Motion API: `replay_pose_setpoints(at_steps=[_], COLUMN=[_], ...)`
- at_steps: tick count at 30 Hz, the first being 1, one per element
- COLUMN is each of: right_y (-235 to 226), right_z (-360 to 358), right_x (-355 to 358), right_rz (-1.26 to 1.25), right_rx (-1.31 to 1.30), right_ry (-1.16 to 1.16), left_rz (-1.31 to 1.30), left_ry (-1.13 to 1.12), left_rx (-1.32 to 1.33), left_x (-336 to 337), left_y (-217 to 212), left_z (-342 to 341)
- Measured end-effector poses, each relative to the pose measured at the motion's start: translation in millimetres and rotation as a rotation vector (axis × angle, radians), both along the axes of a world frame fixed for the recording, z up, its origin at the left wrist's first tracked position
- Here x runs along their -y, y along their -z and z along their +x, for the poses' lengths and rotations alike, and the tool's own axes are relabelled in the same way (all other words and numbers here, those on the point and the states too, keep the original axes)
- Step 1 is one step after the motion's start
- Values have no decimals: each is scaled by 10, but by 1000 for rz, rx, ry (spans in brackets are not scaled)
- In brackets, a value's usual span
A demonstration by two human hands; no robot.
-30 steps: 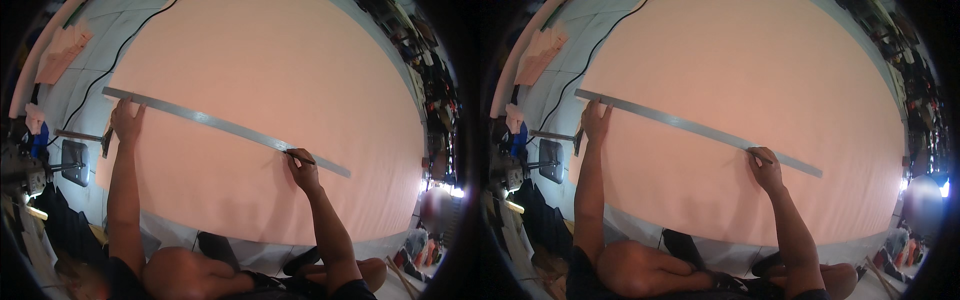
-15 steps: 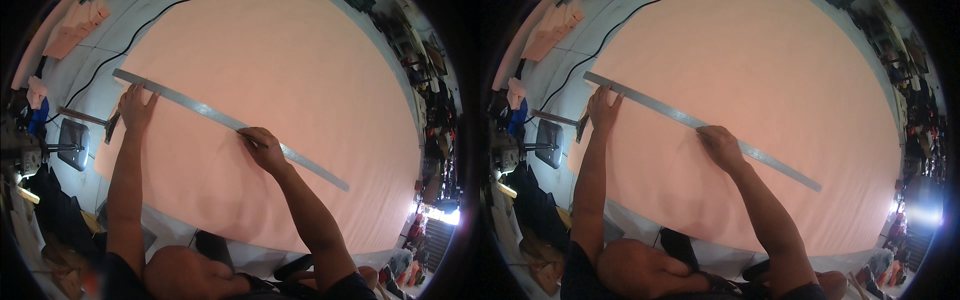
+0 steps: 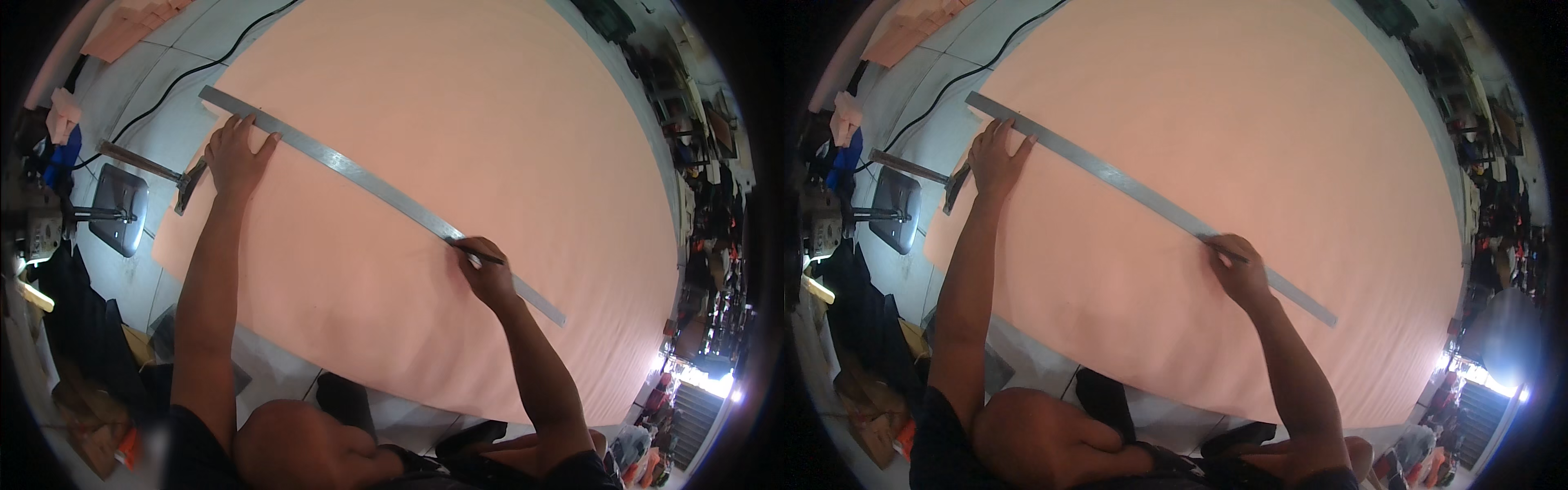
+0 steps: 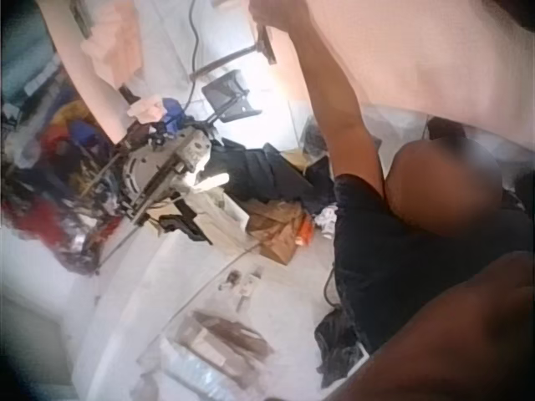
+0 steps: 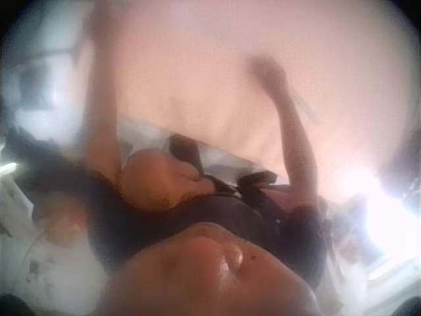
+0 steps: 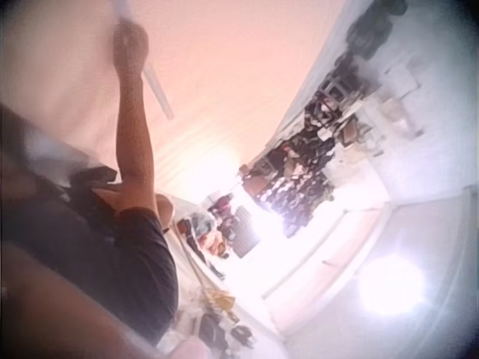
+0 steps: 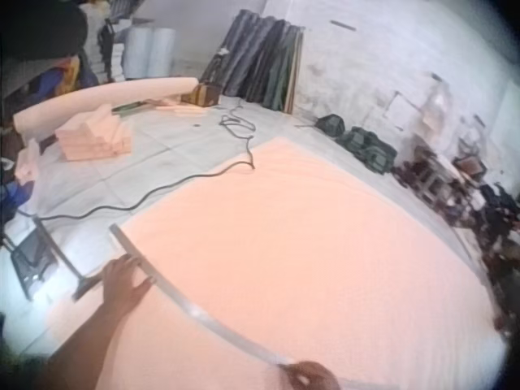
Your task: The person uses a metal ruler and a pen to draw straight lines on a large piece of peach-colored fabric laid on the floor. They repeatedly reposition the ruler and mark multiple lines across the fabric surface.
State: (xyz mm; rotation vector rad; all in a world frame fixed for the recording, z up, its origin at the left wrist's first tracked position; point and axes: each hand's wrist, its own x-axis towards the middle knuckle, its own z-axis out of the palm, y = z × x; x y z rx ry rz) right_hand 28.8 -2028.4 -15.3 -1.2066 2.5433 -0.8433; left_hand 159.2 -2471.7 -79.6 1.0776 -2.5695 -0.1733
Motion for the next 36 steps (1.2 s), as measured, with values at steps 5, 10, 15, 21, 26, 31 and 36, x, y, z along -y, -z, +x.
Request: replay_pose_setpoints(at_steps=[5, 10, 15, 21, 26, 31, 36], right_y=[124, 66, 161, -9, 126, 133, 131], right_z=[17, 44, -20, -28, -72, 21, -22], right_x=[1091, 1804, 1557, 1295, 2019, 2908, 3189], right_rz=[-172, -137, -101, 43, -49, -50, -91], right_rx=[67, 172, 91, 98, -64, 74, 150], right_ry=[-120, -154, -148, -168, -325, -328, -313], left_rz=[3, -14, -29, -1, 23, 39, 107], left_ry=[17, 12, 28, 16, 27, 26, 35], left_rx=[-6, -37, -96, -112, -207, -217, -219], left_x=[2, -5, 13, 15, -14, 14, -14], left_y=[-25, -13, 62, 76, 42, 61, 23], left_z=[-2, 6, 19, 74, 64, 99, 38])
